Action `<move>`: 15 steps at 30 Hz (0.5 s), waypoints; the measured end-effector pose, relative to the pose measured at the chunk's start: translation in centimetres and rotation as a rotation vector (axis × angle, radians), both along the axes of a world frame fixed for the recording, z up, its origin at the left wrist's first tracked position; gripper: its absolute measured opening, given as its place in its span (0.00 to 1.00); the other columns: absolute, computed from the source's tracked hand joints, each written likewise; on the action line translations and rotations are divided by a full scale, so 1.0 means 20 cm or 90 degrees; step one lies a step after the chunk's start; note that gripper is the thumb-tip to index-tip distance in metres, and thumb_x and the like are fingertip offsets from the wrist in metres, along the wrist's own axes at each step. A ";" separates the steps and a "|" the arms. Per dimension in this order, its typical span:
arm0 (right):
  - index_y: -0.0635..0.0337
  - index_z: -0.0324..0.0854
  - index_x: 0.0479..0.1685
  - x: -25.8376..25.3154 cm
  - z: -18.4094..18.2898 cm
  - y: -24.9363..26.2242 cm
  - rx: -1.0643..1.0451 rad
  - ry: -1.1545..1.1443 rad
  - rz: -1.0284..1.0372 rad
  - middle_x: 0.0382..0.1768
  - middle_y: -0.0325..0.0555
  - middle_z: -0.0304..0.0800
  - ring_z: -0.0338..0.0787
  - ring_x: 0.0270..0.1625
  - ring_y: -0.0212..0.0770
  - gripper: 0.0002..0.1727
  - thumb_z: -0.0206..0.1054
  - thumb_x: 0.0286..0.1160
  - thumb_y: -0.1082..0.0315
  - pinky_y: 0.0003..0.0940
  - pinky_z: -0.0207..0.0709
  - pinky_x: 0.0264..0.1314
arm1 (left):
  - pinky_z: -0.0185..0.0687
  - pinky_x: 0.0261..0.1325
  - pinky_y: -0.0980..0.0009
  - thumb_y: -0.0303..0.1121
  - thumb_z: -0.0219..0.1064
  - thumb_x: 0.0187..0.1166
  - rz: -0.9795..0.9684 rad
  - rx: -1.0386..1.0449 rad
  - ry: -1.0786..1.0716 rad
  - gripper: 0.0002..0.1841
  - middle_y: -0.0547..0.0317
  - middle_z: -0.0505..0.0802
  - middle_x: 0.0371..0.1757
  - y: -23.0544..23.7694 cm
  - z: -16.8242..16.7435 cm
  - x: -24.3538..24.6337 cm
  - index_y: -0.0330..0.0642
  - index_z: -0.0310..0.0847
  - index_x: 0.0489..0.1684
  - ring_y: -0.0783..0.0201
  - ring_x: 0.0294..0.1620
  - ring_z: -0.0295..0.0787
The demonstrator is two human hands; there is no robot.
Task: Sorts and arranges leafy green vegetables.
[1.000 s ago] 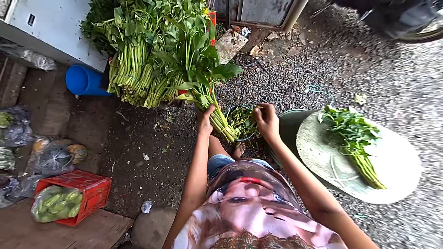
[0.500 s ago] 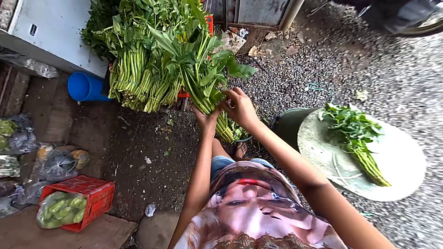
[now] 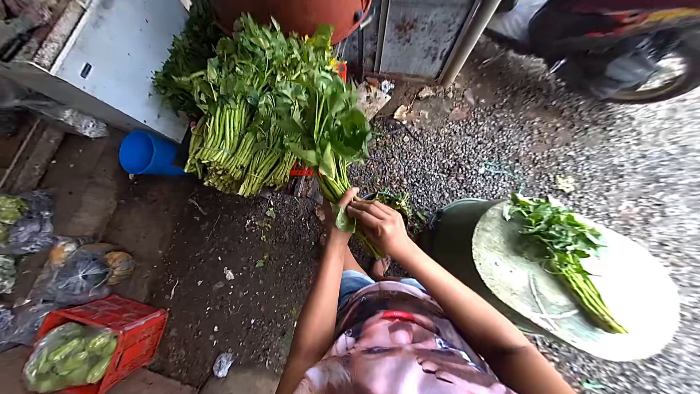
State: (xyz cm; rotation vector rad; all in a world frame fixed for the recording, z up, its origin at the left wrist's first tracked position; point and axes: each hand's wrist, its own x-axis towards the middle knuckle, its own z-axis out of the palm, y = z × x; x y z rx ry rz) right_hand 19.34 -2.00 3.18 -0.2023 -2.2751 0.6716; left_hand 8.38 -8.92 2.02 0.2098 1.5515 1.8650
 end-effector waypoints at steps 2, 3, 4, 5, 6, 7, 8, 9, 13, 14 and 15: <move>0.55 0.92 0.51 0.04 -0.01 -0.01 0.060 0.019 0.005 0.51 0.46 0.97 0.94 0.50 0.45 0.12 0.63 0.79 0.73 0.38 0.87 0.54 | 0.91 0.47 0.58 0.38 0.78 0.69 0.053 -0.053 0.009 0.33 0.48 0.91 0.50 0.04 -0.01 0.00 0.40 0.72 0.75 0.58 0.42 0.91; 0.55 0.91 0.52 0.07 0.00 -0.03 0.068 0.028 0.020 0.51 0.47 0.96 0.94 0.51 0.45 0.12 0.62 0.81 0.72 0.39 0.87 0.54 | 0.91 0.48 0.55 0.35 0.80 0.68 0.079 -0.079 0.010 0.36 0.45 0.91 0.53 0.06 0.00 -0.01 0.39 0.69 0.77 0.55 0.45 0.92; 0.55 0.90 0.52 0.09 0.02 -0.05 0.053 0.030 0.031 0.51 0.47 0.96 0.94 0.53 0.46 0.11 0.61 0.83 0.71 0.40 0.87 0.58 | 0.92 0.51 0.54 0.33 0.81 0.67 0.102 -0.082 0.018 0.38 0.44 0.91 0.56 0.07 0.00 -0.03 0.39 0.67 0.79 0.54 0.48 0.93; 0.57 0.88 0.52 0.10 0.06 -0.07 0.002 0.025 0.034 0.52 0.49 0.95 0.93 0.58 0.47 0.11 0.61 0.82 0.72 0.40 0.86 0.63 | 0.91 0.55 0.55 0.33 0.82 0.66 0.108 -0.071 0.035 0.40 0.46 0.90 0.60 0.08 0.00 -0.05 0.41 0.65 0.82 0.56 0.53 0.91; 0.62 0.87 0.51 0.10 0.10 -0.08 -0.091 0.011 0.023 0.54 0.53 0.94 0.92 0.61 0.47 0.11 0.62 0.77 0.74 0.42 0.85 0.67 | 0.90 0.58 0.56 0.34 0.83 0.66 0.106 -0.058 0.063 0.42 0.47 0.89 0.63 0.08 0.00 -0.07 0.43 0.63 0.84 0.57 0.57 0.90; 0.67 0.84 0.53 0.08 0.14 -0.08 -0.198 -0.003 -0.006 0.55 0.55 0.93 0.92 0.61 0.47 0.15 0.62 0.68 0.78 0.43 0.86 0.65 | 0.89 0.61 0.57 0.35 0.83 0.66 0.098 -0.053 0.091 0.45 0.49 0.88 0.65 0.07 0.00 -0.08 0.44 0.60 0.86 0.59 0.59 0.89; 0.70 0.82 0.59 0.05 0.17 -0.06 -0.299 -0.016 -0.048 0.55 0.55 0.92 0.93 0.58 0.45 0.20 0.60 0.65 0.81 0.44 0.87 0.61 | 0.88 0.63 0.58 0.37 0.84 0.65 0.089 -0.047 0.111 0.48 0.49 0.87 0.67 0.07 0.00 -0.08 0.44 0.57 0.87 0.59 0.62 0.88; 0.68 0.78 0.66 0.02 0.20 -0.02 -0.381 -0.044 -0.075 0.56 0.54 0.91 0.92 0.58 0.42 0.22 0.56 0.71 0.79 0.44 0.87 0.61 | 0.88 0.64 0.57 0.37 0.85 0.63 0.082 -0.033 0.124 0.50 0.48 0.86 0.68 0.06 -0.01 -0.07 0.44 0.55 0.88 0.58 0.63 0.88; 0.60 0.76 0.63 -0.16 0.26 0.12 -0.629 -0.096 -0.098 0.41 0.48 0.85 0.86 0.41 0.39 0.17 0.51 0.90 0.59 0.42 0.82 0.46 | 0.87 0.67 0.57 0.28 0.86 0.60 0.043 0.034 0.153 0.55 0.48 0.84 0.71 0.06 -0.01 -0.03 0.45 0.48 0.90 0.58 0.65 0.86; 0.59 0.78 0.60 -0.19 0.26 0.13 -0.671 -0.082 -0.086 0.36 0.46 0.84 0.83 0.35 0.38 0.17 0.57 0.89 0.55 0.39 0.80 0.40 | 0.87 0.68 0.57 0.26 0.84 0.61 0.035 0.046 0.167 0.54 0.48 0.83 0.71 0.06 -0.01 -0.02 0.45 0.47 0.90 0.58 0.66 0.86; 0.59 0.79 0.60 -0.20 0.27 0.13 -0.694 -0.064 -0.077 0.34 0.44 0.84 0.82 0.32 0.36 0.18 0.65 0.86 0.54 0.36 0.79 0.37 | 0.87 0.68 0.57 0.26 0.84 0.61 0.026 0.053 0.189 0.55 0.48 0.83 0.72 0.05 -0.02 -0.02 0.44 0.47 0.90 0.58 0.67 0.86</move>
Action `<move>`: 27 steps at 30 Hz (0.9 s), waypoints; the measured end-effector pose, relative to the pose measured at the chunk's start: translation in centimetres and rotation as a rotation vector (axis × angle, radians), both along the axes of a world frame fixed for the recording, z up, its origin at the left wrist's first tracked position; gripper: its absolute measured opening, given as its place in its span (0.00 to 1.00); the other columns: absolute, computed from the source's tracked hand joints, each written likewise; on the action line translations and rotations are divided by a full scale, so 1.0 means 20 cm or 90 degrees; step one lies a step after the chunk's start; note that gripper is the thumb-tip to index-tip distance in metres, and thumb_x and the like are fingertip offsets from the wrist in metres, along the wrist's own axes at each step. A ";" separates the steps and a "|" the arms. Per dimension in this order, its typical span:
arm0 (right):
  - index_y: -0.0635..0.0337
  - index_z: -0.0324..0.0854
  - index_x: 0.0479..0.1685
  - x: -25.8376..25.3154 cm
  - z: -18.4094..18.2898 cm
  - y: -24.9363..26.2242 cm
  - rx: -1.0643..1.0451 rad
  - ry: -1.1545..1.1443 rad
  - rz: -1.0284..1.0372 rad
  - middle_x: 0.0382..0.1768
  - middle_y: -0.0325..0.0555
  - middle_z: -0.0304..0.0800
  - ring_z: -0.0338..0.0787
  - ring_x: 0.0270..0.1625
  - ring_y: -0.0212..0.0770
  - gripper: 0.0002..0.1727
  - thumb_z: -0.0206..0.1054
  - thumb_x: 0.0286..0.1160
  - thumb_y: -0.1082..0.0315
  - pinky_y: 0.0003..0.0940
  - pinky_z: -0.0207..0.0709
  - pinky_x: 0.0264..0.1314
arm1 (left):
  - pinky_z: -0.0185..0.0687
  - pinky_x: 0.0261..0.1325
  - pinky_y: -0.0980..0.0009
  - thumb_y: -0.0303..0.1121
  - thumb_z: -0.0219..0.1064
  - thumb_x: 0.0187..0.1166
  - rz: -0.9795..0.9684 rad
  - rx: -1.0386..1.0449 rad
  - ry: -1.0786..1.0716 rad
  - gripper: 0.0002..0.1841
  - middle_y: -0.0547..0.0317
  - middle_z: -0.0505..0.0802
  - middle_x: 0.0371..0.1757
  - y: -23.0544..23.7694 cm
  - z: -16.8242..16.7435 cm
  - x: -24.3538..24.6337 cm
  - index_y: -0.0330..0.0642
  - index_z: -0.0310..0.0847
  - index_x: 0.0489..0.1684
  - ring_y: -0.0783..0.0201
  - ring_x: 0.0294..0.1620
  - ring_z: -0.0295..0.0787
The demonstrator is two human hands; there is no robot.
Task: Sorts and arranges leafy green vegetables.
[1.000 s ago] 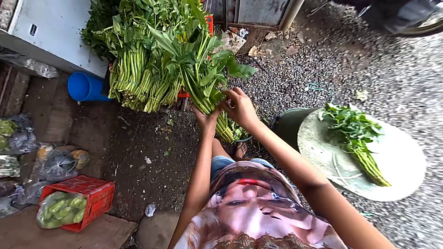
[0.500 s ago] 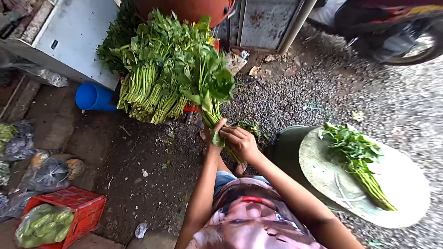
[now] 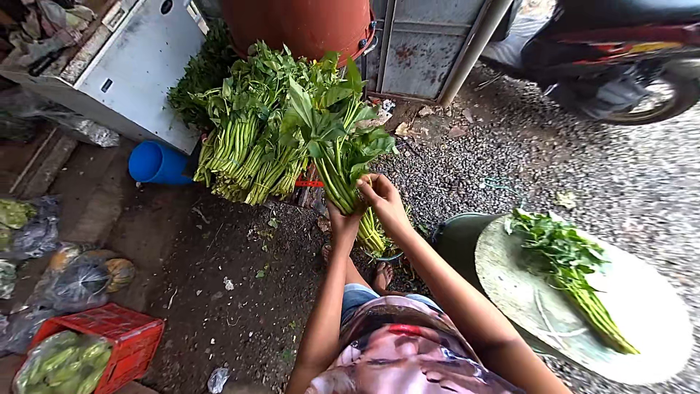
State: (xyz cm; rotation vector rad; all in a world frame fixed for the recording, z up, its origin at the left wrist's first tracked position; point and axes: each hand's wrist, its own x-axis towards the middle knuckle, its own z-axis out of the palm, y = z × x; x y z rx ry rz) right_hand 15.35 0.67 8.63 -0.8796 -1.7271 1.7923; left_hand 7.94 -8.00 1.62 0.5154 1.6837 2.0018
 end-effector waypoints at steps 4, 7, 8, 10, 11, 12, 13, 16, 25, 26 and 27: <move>0.55 0.81 0.59 -0.04 0.02 0.00 -0.001 0.047 0.007 0.41 0.43 0.86 0.84 0.35 0.35 0.21 0.78 0.73 0.57 0.32 0.81 0.38 | 0.86 0.69 0.58 0.27 0.83 0.63 -0.014 0.002 0.082 0.55 0.47 0.81 0.74 -0.02 -0.02 -0.03 0.43 0.43 0.91 0.60 0.68 0.85; 0.56 0.83 0.54 -0.07 -0.01 -0.04 -0.009 0.129 -0.048 0.41 0.42 0.87 0.85 0.37 0.34 0.12 0.70 0.82 0.59 0.32 0.82 0.40 | 0.86 0.70 0.57 0.27 0.83 0.63 -0.010 -0.008 0.092 0.56 0.48 0.80 0.75 -0.03 0.00 -0.03 0.45 0.41 0.92 0.59 0.69 0.84; 0.55 0.82 0.55 -0.07 -0.02 -0.05 -0.039 0.169 -0.076 0.43 0.41 0.87 0.86 0.40 0.34 0.11 0.67 0.85 0.59 0.33 0.83 0.44 | 0.87 0.70 0.57 0.27 0.84 0.63 -0.006 -0.011 0.087 0.56 0.48 0.80 0.75 -0.04 0.01 -0.03 0.46 0.42 0.92 0.58 0.69 0.85; 0.53 0.77 0.62 -0.08 -0.03 -0.07 -0.153 0.254 -0.106 0.50 0.41 0.85 0.87 0.49 0.35 0.13 0.60 0.90 0.57 0.36 0.84 0.55 | 0.88 0.68 0.55 0.28 0.85 0.63 0.006 0.009 0.065 0.55 0.48 0.82 0.73 -0.03 0.04 -0.04 0.46 0.45 0.91 0.55 0.67 0.87; 0.52 0.75 0.65 -0.07 -0.02 -0.09 -0.216 0.288 -0.120 0.53 0.41 0.85 0.87 0.52 0.36 0.15 0.58 0.91 0.56 0.38 0.84 0.60 | 0.88 0.69 0.53 0.28 0.84 0.64 0.003 0.026 0.042 0.55 0.49 0.82 0.73 -0.04 0.05 -0.04 0.47 0.44 0.91 0.54 0.68 0.86; 0.50 0.72 0.67 -0.07 -0.02 -0.10 -0.266 0.312 -0.131 0.54 0.41 0.84 0.86 0.53 0.36 0.15 0.56 0.92 0.55 0.38 0.83 0.61 | 0.87 0.70 0.53 0.28 0.83 0.66 -0.003 0.052 0.008 0.54 0.49 0.83 0.73 -0.04 0.06 -0.04 0.49 0.44 0.92 0.54 0.68 0.86; 0.50 0.70 0.69 -0.07 -0.02 -0.12 -0.306 0.335 -0.138 0.56 0.42 0.84 0.87 0.56 0.38 0.16 0.55 0.92 0.55 0.40 0.82 0.65 | 0.86 0.71 0.53 0.27 0.80 0.68 -0.011 0.074 -0.032 0.53 0.49 0.82 0.74 -0.04 0.06 -0.03 0.51 0.42 0.93 0.54 0.69 0.85; 0.50 0.67 0.75 -0.08 -0.04 -0.15 -0.354 0.362 -0.154 0.61 0.46 0.85 0.88 0.61 0.42 0.20 0.55 0.93 0.55 0.43 0.82 0.70 | 0.86 0.66 0.55 0.26 0.75 0.71 -0.009 0.137 -0.154 0.50 0.48 0.85 0.68 -0.03 0.05 -0.01 0.53 0.42 0.93 0.56 0.63 0.87; 0.50 0.68 0.53 -0.18 -0.07 -0.16 -0.390 0.392 -0.217 0.29 0.36 0.80 0.87 0.37 0.35 0.12 0.43 0.97 0.56 0.36 0.85 0.53 | 0.89 0.52 0.63 0.44 0.63 0.86 0.122 0.172 -0.302 0.19 0.54 0.90 0.44 0.13 0.08 0.02 0.43 0.75 0.66 0.63 0.45 0.90; 0.50 0.68 0.51 -0.19 -0.08 -0.16 -0.389 0.390 -0.225 0.26 0.34 0.78 0.86 0.33 0.34 0.12 0.43 0.97 0.56 0.35 0.85 0.51 | 0.88 0.50 0.64 0.45 0.60 0.87 0.115 0.190 -0.317 0.16 0.56 0.89 0.41 0.13 0.05 0.02 0.44 0.76 0.61 0.64 0.42 0.89; 0.49 0.69 0.50 -0.19 -0.10 -0.17 -0.384 0.385 -0.225 0.25 0.33 0.76 0.84 0.31 0.33 0.12 0.42 0.97 0.56 0.34 0.85 0.49 | 0.87 0.48 0.65 0.45 0.58 0.88 0.111 0.195 -0.320 0.15 0.58 0.87 0.38 0.13 0.03 0.02 0.45 0.76 0.57 0.66 0.39 0.87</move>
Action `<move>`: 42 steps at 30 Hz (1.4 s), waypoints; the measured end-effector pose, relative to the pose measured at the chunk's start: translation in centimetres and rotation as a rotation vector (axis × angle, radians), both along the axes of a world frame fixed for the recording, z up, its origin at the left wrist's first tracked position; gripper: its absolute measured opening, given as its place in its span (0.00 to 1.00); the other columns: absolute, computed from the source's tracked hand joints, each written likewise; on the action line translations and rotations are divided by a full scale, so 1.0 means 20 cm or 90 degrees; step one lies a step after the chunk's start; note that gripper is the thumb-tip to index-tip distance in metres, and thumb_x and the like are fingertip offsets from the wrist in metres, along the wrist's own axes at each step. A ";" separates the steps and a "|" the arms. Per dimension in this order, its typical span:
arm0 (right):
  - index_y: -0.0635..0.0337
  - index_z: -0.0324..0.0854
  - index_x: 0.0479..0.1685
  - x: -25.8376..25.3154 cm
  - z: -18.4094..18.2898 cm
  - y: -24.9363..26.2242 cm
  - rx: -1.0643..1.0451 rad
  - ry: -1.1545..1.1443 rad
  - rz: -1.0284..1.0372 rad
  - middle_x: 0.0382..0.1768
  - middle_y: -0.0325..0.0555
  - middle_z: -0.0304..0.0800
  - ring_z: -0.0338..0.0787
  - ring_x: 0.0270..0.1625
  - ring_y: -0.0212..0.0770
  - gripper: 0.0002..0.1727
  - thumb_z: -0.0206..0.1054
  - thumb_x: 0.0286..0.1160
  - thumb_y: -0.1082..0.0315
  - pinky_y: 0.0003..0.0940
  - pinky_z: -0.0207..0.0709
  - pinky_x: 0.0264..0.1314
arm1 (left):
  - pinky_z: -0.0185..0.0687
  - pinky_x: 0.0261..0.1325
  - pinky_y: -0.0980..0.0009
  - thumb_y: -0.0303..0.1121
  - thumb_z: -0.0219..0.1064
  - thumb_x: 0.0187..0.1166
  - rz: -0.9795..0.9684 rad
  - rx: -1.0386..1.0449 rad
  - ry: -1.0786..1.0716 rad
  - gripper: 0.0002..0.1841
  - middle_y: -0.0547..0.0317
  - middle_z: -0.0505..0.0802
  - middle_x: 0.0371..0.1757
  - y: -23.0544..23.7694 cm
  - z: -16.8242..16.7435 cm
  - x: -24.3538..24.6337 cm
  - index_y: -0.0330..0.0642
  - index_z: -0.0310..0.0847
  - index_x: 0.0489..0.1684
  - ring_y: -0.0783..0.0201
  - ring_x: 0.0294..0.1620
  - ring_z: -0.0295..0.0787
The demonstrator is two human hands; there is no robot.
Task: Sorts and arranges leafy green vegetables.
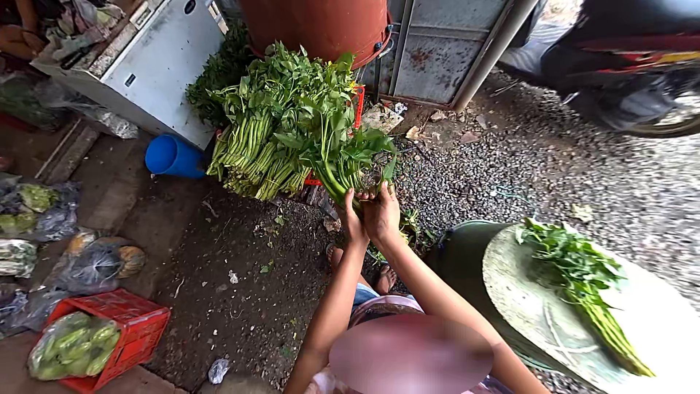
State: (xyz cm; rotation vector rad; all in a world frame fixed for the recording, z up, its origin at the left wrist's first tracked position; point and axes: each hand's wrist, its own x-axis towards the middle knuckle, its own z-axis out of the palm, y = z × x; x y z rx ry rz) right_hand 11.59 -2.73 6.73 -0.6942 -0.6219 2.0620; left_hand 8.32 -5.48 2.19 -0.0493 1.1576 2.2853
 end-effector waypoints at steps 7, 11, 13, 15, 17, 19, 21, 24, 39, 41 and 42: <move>0.55 0.77 0.48 -0.02 -0.07 0.04 -0.082 0.066 0.015 0.15 0.29 0.66 0.71 0.17 0.29 0.21 0.35 0.96 0.61 0.26 0.75 0.30 | 0.87 0.44 0.65 0.45 0.53 0.90 0.060 -0.098 0.082 0.21 0.55 0.86 0.34 0.02 -0.04 -0.01 0.39 0.72 0.68 0.64 0.33 0.86; 0.55 0.78 0.42 0.00 -0.06 0.05 -0.142 0.094 0.043 0.10 0.27 0.62 0.62 0.10 0.25 0.27 0.32 0.96 0.56 0.20 0.61 0.17 | 0.89 0.51 0.60 0.49 0.55 0.90 0.103 -0.137 0.056 0.25 0.48 0.90 0.49 0.07 -0.02 -0.06 0.40 0.72 0.74 0.60 0.46 0.90; 0.53 0.78 0.39 0.04 -0.05 0.02 -0.124 0.072 0.091 0.09 0.26 0.61 0.61 0.10 0.25 0.28 0.31 0.95 0.54 0.21 0.59 0.15 | 0.87 0.58 0.58 0.52 0.59 0.87 0.103 -0.201 0.080 0.29 0.47 0.89 0.59 0.07 0.00 -0.12 0.42 0.69 0.81 0.58 0.55 0.90; 0.51 0.80 0.35 0.13 -0.06 0.02 -0.007 0.049 0.172 0.10 0.24 0.62 0.61 0.11 0.23 0.27 0.37 0.91 0.51 0.21 0.59 0.17 | 0.87 0.63 0.56 0.49 0.65 0.84 0.122 -0.238 0.138 0.33 0.46 0.88 0.65 0.07 0.02 -0.19 0.42 0.64 0.84 0.57 0.60 0.89; 0.48 0.84 0.37 0.25 -0.10 0.09 0.129 -0.020 0.218 0.11 0.21 0.65 0.62 0.13 0.21 0.26 0.44 0.84 0.43 0.20 0.60 0.18 | 0.88 0.65 0.56 0.44 0.71 0.80 0.141 -0.248 0.204 0.37 0.45 0.87 0.66 0.01 0.00 -0.25 0.40 0.60 0.86 0.57 0.62 0.89; 0.52 0.82 0.42 0.36 -0.17 0.18 0.203 -0.160 0.246 0.11 0.22 0.65 0.62 0.12 0.21 0.30 0.36 0.87 0.44 0.20 0.59 0.15 | 0.89 0.64 0.58 0.40 0.72 0.79 0.148 -0.260 0.266 0.39 0.45 0.87 0.66 -0.06 -0.02 -0.29 0.39 0.56 0.88 0.58 0.61 0.89; 0.57 0.82 0.48 0.42 -0.23 0.22 0.203 -0.304 0.324 0.11 0.25 0.60 0.58 0.11 0.24 0.31 0.34 0.92 0.48 0.23 0.57 0.15 | 0.91 0.60 0.60 0.37 0.70 0.80 0.167 -0.290 0.307 0.36 0.44 0.88 0.62 -0.10 -0.03 -0.27 0.35 0.58 0.86 0.60 0.56 0.91; 0.57 0.81 0.50 0.43 -0.27 0.08 0.134 -0.407 0.388 0.10 0.28 0.60 0.59 0.10 0.28 0.29 0.37 0.94 0.48 0.27 0.59 0.12 | 0.86 0.64 0.64 0.37 0.70 0.79 0.220 -0.360 0.370 0.34 0.44 0.89 0.60 -0.09 -0.04 -0.27 0.32 0.63 0.82 0.62 0.57 0.89; 0.69 0.64 0.86 0.37 -0.36 0.35 0.736 -0.920 0.691 0.87 0.75 0.57 0.56 0.90 0.73 0.42 0.75 0.73 0.58 0.71 0.50 0.88 | 0.91 0.57 0.61 0.43 0.85 0.65 0.129 -0.449 0.460 0.40 0.52 0.92 0.53 -0.15 0.25 -0.31 0.40 0.70 0.76 0.65 0.51 0.92; 0.65 0.81 0.72 0.31 0.02 0.29 0.863 -0.817 0.579 0.67 0.68 0.84 0.84 0.71 0.67 0.24 0.64 0.85 0.59 0.66 0.74 0.73 | 0.90 0.54 0.58 0.46 0.86 0.63 0.117 -0.528 0.486 0.39 0.51 0.93 0.49 -0.15 0.24 -0.27 0.39 0.73 0.73 0.63 0.48 0.93; 0.65 0.87 0.59 0.29 0.18 0.24 0.952 -0.726 0.447 0.52 0.63 0.93 0.93 0.56 0.63 0.17 0.62 0.86 0.61 0.63 0.83 0.59 | 0.90 0.53 0.56 0.47 0.85 0.63 0.113 -0.571 0.503 0.38 0.51 0.93 0.47 -0.15 0.23 -0.25 0.39 0.75 0.71 0.61 0.47 0.93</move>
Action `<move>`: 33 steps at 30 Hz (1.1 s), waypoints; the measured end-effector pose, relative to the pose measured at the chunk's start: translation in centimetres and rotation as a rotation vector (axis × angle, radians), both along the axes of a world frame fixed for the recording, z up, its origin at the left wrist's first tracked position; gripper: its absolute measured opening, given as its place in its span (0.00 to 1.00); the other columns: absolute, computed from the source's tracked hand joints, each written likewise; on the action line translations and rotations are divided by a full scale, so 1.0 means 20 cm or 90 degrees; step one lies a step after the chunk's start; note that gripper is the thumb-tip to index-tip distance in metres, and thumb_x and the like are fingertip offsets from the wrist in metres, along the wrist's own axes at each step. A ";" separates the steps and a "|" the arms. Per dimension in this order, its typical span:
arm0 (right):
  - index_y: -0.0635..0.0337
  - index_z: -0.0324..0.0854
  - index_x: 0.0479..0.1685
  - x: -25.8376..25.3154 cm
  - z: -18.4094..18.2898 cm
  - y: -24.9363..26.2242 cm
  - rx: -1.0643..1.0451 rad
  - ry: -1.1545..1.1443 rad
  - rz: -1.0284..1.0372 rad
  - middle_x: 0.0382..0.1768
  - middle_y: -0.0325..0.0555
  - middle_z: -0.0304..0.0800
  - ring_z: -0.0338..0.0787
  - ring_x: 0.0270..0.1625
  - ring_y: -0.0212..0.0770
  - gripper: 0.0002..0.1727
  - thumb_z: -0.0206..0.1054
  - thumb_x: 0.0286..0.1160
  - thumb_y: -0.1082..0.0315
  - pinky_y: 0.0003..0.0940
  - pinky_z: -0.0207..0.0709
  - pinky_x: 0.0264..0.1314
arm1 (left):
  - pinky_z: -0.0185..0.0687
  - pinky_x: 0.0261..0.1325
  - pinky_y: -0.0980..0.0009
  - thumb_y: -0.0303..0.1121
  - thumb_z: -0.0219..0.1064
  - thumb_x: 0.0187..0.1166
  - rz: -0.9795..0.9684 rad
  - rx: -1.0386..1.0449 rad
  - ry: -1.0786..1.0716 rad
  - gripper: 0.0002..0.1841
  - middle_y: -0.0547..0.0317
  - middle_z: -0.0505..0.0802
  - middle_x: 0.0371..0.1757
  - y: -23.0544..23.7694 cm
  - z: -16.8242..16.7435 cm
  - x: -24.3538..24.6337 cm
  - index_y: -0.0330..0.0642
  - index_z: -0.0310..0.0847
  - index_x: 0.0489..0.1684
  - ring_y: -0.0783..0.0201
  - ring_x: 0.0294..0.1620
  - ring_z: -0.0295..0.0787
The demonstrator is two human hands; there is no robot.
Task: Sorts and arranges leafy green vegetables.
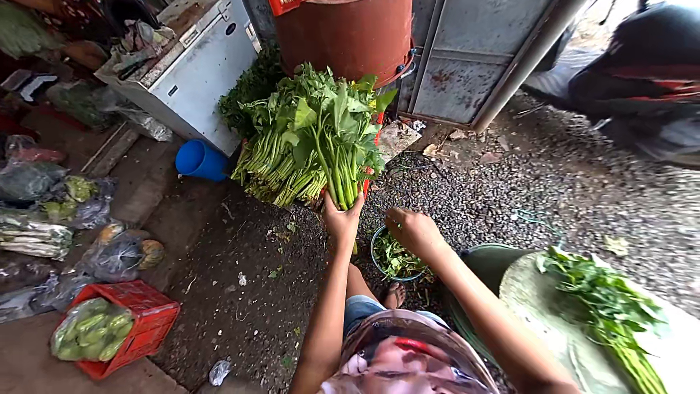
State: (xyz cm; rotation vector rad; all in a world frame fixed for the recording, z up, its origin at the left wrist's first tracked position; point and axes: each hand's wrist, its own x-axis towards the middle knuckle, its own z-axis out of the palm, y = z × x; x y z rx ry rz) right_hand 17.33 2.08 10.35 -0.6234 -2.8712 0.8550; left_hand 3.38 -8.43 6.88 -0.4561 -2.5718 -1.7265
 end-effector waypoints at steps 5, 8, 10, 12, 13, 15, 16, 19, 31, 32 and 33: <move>0.61 0.76 0.79 -0.25 0.37 0.00 0.319 0.227 0.094 0.79 0.53 0.79 0.85 0.67 0.59 0.28 0.62 0.77 0.80 0.53 0.80 0.58 | 0.86 0.50 0.44 0.47 0.82 0.64 0.048 -0.112 0.060 0.34 0.43 0.92 0.43 0.01 -0.01 0.11 0.36 0.79 0.66 0.47 0.45 0.91; 0.65 0.84 0.66 -0.33 0.36 0.07 0.432 0.214 0.130 0.64 0.56 0.89 0.87 0.55 0.59 0.21 0.64 0.73 0.84 0.52 0.77 0.49 | 0.86 0.48 0.46 0.45 0.85 0.62 0.054 -0.132 0.088 0.32 0.43 0.93 0.45 0.00 0.01 0.11 0.36 0.81 0.63 0.48 0.44 0.92; 0.66 0.85 0.61 -0.30 0.37 0.05 0.462 0.232 0.153 0.50 0.56 0.91 0.86 0.50 0.59 0.18 0.64 0.72 0.84 0.50 0.74 0.45 | 0.86 0.47 0.45 0.45 0.85 0.61 0.064 -0.157 0.117 0.31 0.41 0.93 0.47 -0.02 0.01 0.11 0.36 0.83 0.60 0.46 0.45 0.92; 0.68 0.79 0.66 -0.29 0.36 0.03 0.499 0.212 0.137 0.55 0.59 0.87 0.86 0.53 0.58 0.21 0.64 0.73 0.84 0.49 0.75 0.47 | 0.86 0.47 0.44 0.46 0.85 0.61 0.071 -0.175 0.147 0.32 0.39 0.92 0.50 -0.03 0.01 0.11 0.35 0.84 0.61 0.43 0.46 0.93; 0.69 0.77 0.70 -0.30 0.35 0.03 0.511 0.210 0.118 0.59 0.60 0.86 0.86 0.54 0.58 0.22 0.63 0.74 0.84 0.48 0.76 0.48 | 0.86 0.47 0.44 0.47 0.85 0.61 0.072 -0.177 0.169 0.32 0.39 0.92 0.51 -0.04 0.01 0.11 0.35 0.85 0.60 0.43 0.46 0.92; 0.68 0.79 0.68 -0.29 0.35 0.05 0.514 0.231 0.110 0.62 0.62 0.82 0.85 0.52 0.58 0.21 0.62 0.75 0.83 0.47 0.76 0.45 | 0.86 0.46 0.46 0.48 0.84 0.62 0.077 -0.178 0.200 0.30 0.40 0.92 0.50 -0.04 0.02 0.11 0.35 0.85 0.56 0.45 0.45 0.92; 0.68 0.81 0.62 -0.28 0.35 0.06 0.509 0.245 0.121 0.62 0.63 0.82 0.85 0.51 0.59 0.17 0.63 0.75 0.83 0.48 0.77 0.44 | 0.86 0.45 0.46 0.48 0.84 0.62 0.080 -0.178 0.211 0.28 0.41 0.92 0.48 -0.03 0.02 0.10 0.35 0.85 0.53 0.45 0.44 0.92; 0.64 0.82 0.54 -0.27 0.37 0.12 0.500 0.249 0.187 0.56 0.61 0.86 0.86 0.55 0.59 0.13 0.64 0.74 0.83 0.49 0.77 0.49 | 0.86 0.48 0.45 0.45 0.84 0.62 0.077 -0.184 0.232 0.29 0.38 0.91 0.54 -0.03 0.01 0.10 0.33 0.85 0.55 0.43 0.48 0.92; 0.65 0.83 0.45 -0.24 0.47 0.07 0.077 0.262 -0.026 0.38 0.55 0.89 0.92 0.37 0.53 0.11 0.59 0.82 0.66 0.54 0.85 0.39 | 0.75 0.65 0.39 0.35 0.78 0.67 0.038 -0.396 0.283 0.25 0.35 0.85 0.60 -0.02 0.19 0.09 0.40 0.83 0.65 0.37 0.60 0.85; 0.64 0.80 0.51 -0.22 0.54 0.04 0.070 0.304 -0.004 0.39 0.53 0.88 0.92 0.38 0.49 0.10 0.57 0.87 0.68 0.49 0.86 0.41 | 0.75 0.65 0.40 0.35 0.78 0.67 0.045 -0.399 0.301 0.24 0.36 0.85 0.59 -0.02 0.18 0.07 0.41 0.84 0.65 0.37 0.59 0.85; 0.63 0.79 0.55 -0.21 0.59 0.02 0.050 0.366 0.045 0.40 0.50 0.87 0.90 0.38 0.43 0.09 0.56 0.89 0.70 0.41 0.87 0.43 | 0.74 0.65 0.40 0.35 0.78 0.67 0.049 -0.399 0.322 0.23 0.36 0.86 0.57 -0.02 0.17 0.06 0.41 0.85 0.63 0.38 0.57 0.86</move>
